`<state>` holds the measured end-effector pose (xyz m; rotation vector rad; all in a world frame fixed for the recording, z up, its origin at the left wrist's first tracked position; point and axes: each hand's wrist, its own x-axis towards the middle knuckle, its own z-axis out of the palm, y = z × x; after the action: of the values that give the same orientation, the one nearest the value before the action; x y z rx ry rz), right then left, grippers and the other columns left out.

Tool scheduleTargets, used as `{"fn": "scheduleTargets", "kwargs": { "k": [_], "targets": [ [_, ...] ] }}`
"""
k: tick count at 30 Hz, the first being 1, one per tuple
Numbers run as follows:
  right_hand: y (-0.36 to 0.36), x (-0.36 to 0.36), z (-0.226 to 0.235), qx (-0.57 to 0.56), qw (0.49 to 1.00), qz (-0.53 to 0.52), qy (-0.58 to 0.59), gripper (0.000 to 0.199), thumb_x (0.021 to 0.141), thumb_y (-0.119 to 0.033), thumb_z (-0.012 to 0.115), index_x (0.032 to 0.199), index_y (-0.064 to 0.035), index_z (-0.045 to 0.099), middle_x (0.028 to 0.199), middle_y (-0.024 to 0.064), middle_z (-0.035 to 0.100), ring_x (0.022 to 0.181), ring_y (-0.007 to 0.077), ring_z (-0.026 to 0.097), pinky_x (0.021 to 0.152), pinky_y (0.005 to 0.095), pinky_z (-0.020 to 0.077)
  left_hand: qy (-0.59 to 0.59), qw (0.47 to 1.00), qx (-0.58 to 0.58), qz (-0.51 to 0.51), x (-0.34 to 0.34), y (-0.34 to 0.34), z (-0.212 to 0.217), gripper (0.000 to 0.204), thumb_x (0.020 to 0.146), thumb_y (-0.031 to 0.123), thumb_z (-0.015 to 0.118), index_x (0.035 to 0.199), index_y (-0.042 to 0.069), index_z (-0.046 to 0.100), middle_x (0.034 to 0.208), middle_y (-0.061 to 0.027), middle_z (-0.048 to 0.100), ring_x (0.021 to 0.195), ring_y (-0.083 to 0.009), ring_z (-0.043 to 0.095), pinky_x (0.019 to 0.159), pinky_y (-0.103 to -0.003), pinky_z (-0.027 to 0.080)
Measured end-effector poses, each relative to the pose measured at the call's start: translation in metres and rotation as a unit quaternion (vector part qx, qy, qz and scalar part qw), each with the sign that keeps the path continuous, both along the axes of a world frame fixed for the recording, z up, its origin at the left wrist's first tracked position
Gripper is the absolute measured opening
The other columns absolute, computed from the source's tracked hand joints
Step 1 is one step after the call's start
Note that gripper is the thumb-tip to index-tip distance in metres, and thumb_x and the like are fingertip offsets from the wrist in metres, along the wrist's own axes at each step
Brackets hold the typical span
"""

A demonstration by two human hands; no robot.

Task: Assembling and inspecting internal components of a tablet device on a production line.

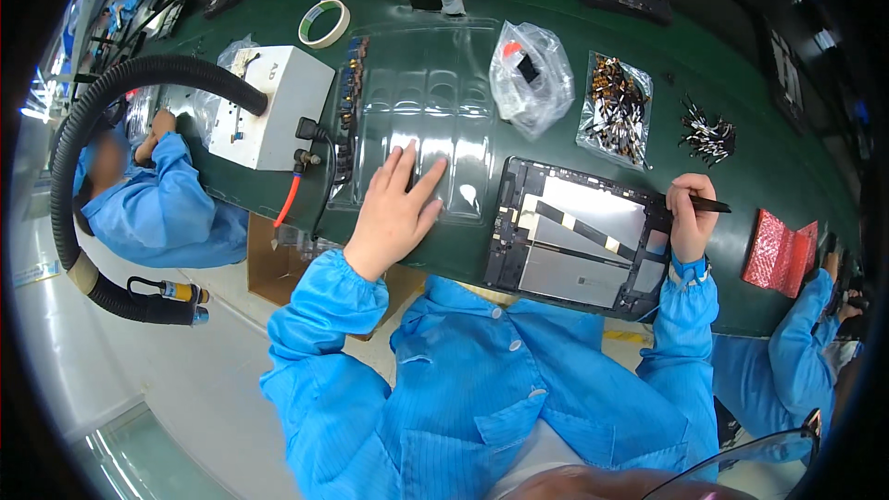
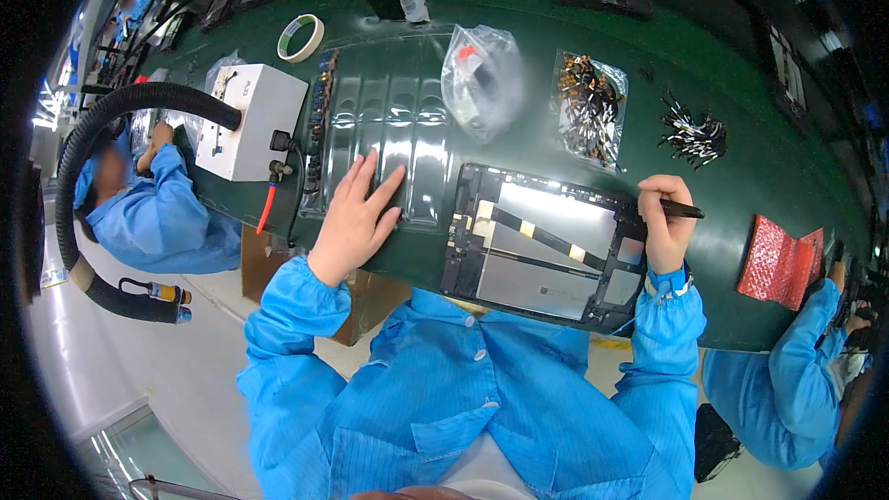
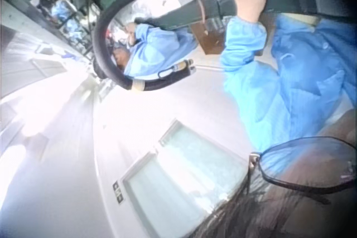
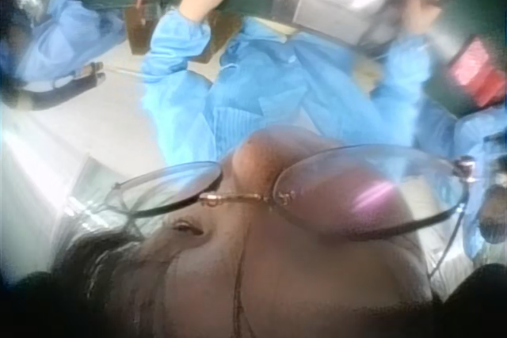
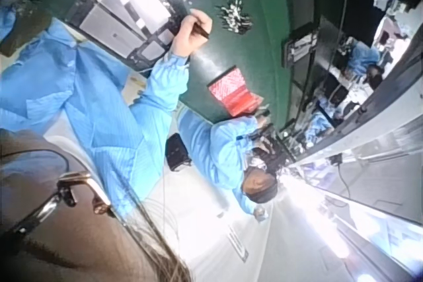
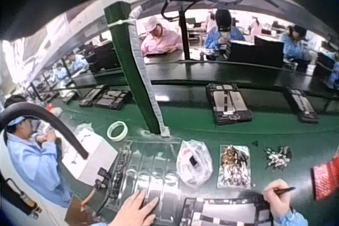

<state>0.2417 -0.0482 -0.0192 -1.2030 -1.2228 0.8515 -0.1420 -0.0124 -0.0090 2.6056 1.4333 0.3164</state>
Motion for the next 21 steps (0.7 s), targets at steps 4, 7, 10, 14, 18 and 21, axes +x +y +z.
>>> {"fn": "scheduleTargets", "kwargs": {
  "k": [4, 7, 10, 14, 18, 21],
  "targets": [
    [-0.001, 0.000, 0.000, 0.008, 1.000, 0.019, 0.003, 0.007, 0.086, 0.001, 0.045, 0.091, 0.0003, 0.050, 0.067, 0.0016, 0.043, 0.057, 0.0084, 0.038, 0.053, 0.0224, 0.0307, -0.012, 1.000, -0.026, 0.000, 0.006, -0.004, 0.010, 0.049, 0.078, 0.021, 0.060, 0.124, 0.014, 0.047, 0.130, -0.0200, 0.037, 0.118, -0.0383, 0.039, 0.093, -0.045, 0.036],
    [-0.002, 0.001, -0.002, 0.006, 1.000, 0.017, 0.000, 0.007, 0.087, -0.001, 0.045, 0.091, -0.0005, 0.051, 0.067, -0.0001, 0.043, 0.058, 0.0067, 0.038, 0.052, 0.0213, 0.0302, -0.048, 0.998, -0.014, 0.046, 0.000, 0.019, 0.032, 0.038, 0.076, 0.017, 0.062, 0.112, 0.011, 0.055, 0.115, -0.0162, 0.050, 0.104, -0.0329, 0.050, 0.085, -0.040, 0.042],
    [-0.003, 0.001, -0.001, 0.003, 1.000, 0.015, -0.002, 0.008, 0.087, -0.003, 0.046, 0.091, -0.0014, 0.053, 0.067, -0.0017, 0.044, 0.058, 0.0050, 0.038, 0.052, 0.0200, 0.0297, 0.021, 0.990, 0.089, 0.111, -0.033, 0.067, 0.037, 0.018, 0.073, 0.010, 0.063, 0.091, 0.008, 0.062, 0.084, -0.0069, 0.060, 0.077, -0.0253, 0.059, 0.068, -0.036, 0.047],
    [-0.003, 0.000, 0.001, -0.016, 0.999, 0.004, -0.035, 0.008, 0.086, 0.001, 0.044, 0.091, 0.0003, 0.051, 0.069, 0.0016, 0.044, 0.058, 0.0080, 0.039, 0.053, 0.0217, 0.0309, 0.057, 0.990, 0.104, 0.080, -0.064, 0.104, 0.025, 0.014, 0.074, 0.009, 0.062, 0.088, 0.006, 0.062, 0.085, -0.0083, 0.060, 0.079, -0.0283, 0.058, 0.068, -0.037, 0.046],
    [-0.003, -0.002, 0.002, -0.016, 0.999, -0.001, -0.037, 0.008, 0.087, 0.000, 0.044, 0.090, 0.0004, 0.051, 0.068, 0.0013, 0.043, 0.058, 0.0077, 0.039, 0.053, 0.0213, 0.0303, 0.065, 0.989, 0.119, 0.065, -0.061, 0.110, 0.016, 0.013, 0.074, 0.010, 0.062, 0.087, 0.008, 0.063, 0.082, -0.0083, 0.060, 0.076, -0.0276, 0.058, 0.068, -0.037, 0.046],
    [-0.003, -0.001, 0.001, -0.016, 0.999, 0.002, -0.036, 0.009, 0.085, -0.001, 0.048, 0.088, -0.0024, 0.057, 0.073, -0.0016, 0.050, 0.061, 0.0038, 0.040, 0.054, 0.0189, 0.0304, 0.061, 0.990, 0.123, 0.045, -0.065, 0.110, 0.018, 0.014, 0.075, 0.010, 0.062, 0.089, 0.008, 0.063, 0.081, -0.0092, 0.061, 0.075, -0.0280, 0.059, 0.067, -0.037, 0.047]
  ]
}}
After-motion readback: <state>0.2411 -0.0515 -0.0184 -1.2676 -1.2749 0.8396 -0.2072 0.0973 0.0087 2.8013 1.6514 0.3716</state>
